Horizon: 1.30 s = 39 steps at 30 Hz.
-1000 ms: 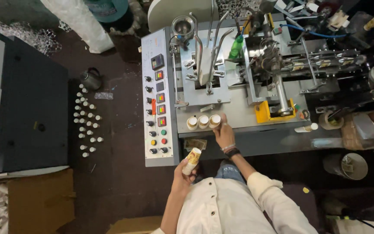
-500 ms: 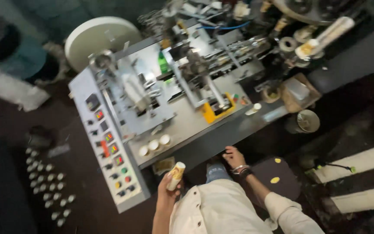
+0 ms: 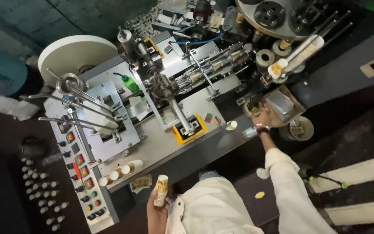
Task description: Pack manufactured paper cups into plastic bags at a production machine.
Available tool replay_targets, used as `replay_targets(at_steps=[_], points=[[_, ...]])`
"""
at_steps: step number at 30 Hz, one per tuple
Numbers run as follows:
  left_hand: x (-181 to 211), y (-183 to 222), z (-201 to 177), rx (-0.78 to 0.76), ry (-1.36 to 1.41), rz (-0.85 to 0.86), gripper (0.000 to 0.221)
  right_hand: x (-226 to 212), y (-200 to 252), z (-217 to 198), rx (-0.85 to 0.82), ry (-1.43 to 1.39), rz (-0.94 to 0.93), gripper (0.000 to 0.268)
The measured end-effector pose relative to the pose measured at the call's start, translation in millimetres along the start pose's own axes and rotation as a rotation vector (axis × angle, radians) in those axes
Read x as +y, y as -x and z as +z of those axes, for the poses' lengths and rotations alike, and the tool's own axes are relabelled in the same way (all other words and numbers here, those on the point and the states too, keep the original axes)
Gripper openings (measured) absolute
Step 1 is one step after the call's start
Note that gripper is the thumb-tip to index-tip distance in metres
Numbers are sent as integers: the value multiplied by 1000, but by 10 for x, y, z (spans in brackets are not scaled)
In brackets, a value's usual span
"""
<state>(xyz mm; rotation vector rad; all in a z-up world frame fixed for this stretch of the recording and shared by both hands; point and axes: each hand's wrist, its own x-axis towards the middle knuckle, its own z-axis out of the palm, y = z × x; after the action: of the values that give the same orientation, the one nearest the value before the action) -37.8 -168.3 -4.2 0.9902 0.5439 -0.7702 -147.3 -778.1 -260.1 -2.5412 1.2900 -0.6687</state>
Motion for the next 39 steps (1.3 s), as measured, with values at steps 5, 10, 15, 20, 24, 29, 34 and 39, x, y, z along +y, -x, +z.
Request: replay_targets(at_steps=[5, 10, 15, 20, 24, 29, 34, 39], points=[[-351, 248, 339, 154, 36, 23, 40, -227, -533, -4, -129, -196, 210, 98], [-283, 289, 420, 206, 54, 132, 39, -301, -683, 194, -174, -108, 262, 111], [-316, 149, 597, 278, 86, 134, 36, -318, -633, -29, -169, -124, 302, 119], [-352, 103, 850, 124, 51, 91, 35, 62, -559, -121, -25, -264, 253, 123], [-325, 26, 927, 132, 0, 20, 34, 176, -1105, -986, 193, -865, 118, 123], [-354, -195, 852, 124, -24, 51, 36, 399, -1993, -1620, 66, -871, 86, 109], [-359, -147, 999, 103, -77, 88, 39, 547, -2432, -1506, -429, -941, 59, 79], [-510, -226, 901, 43, 19, 122, 40, 218, -2600, -2373, -384, -741, -112, 76]])
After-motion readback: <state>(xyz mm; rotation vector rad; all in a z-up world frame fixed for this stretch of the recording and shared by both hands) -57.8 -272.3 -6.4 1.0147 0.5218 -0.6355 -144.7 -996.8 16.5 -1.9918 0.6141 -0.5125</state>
